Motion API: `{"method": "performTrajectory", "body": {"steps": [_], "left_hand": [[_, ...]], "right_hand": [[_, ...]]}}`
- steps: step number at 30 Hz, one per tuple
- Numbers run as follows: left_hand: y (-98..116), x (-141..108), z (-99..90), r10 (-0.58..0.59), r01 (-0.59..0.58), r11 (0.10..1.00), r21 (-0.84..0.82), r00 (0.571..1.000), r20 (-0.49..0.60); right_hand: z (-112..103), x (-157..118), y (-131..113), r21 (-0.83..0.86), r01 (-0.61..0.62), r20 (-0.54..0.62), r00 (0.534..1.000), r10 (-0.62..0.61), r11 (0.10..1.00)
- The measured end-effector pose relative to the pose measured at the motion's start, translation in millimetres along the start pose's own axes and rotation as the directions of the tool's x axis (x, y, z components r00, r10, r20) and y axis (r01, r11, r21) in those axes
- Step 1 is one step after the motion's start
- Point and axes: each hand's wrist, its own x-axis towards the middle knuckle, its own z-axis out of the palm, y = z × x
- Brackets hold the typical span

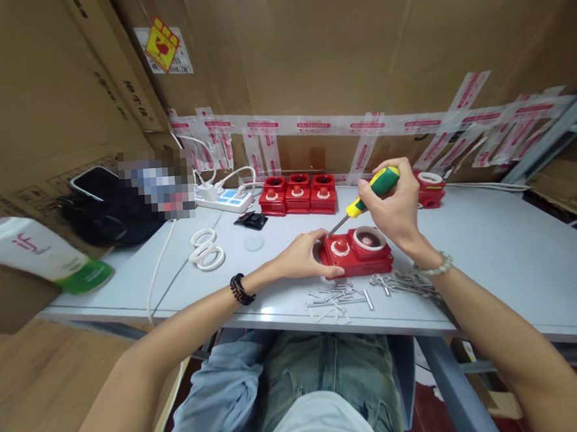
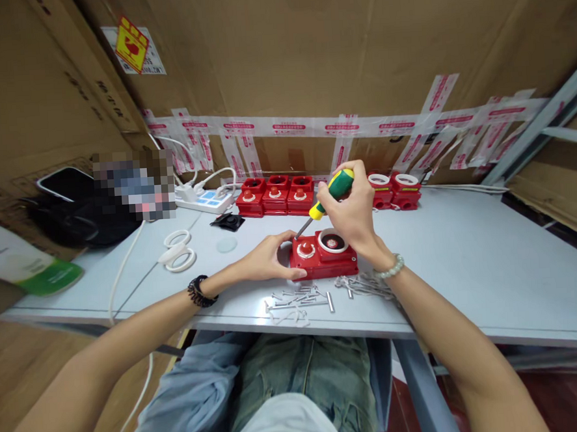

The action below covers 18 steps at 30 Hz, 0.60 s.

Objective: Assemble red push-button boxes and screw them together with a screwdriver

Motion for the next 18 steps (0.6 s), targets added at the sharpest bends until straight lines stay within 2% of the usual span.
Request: {"method": "performTrajectory", "body": {"steps": [4,7,10,12,16,18], "left_hand": [[-1,-1,0.0,0.012,-0.012,1.0,0.018,1.0,-0.009],[0,-2,0.0,0.03,-0.03,0.999,0.031,0.999,-0.017],[1,-3,-0.3,0.048,-0.048,0.999,0.012,0.999,-0.012],[2,-3,-0.8,0.05,-0.05,0.999,0.006,0.999,-0.009],[3,-2,-2.1,0.043,-0.043,0.999,0.011,0.999,0.014],[3,-2,-2.4,0.031,-0.031,0.999,0.032,0.999,0.02]], "right_hand": [[1,1,-16,-0.004,0.088,0.113,0.99,-0.087,0.996],[5,2,-34,-0.05,0.227,0.255,0.945,-0.207,0.973],[9,5,-48,-0.118,0.332,0.344,0.898,-0.275,0.936],[10,7,-54,-0.086,0.319,0.414,0.873,-0.257,0.944],[10,11,-53,0.067,0.161,0.556,0.813,-0.171,0.985],[12,12,-49,0.043,0.171,0.511,0.843,-0.169,0.984]]}}
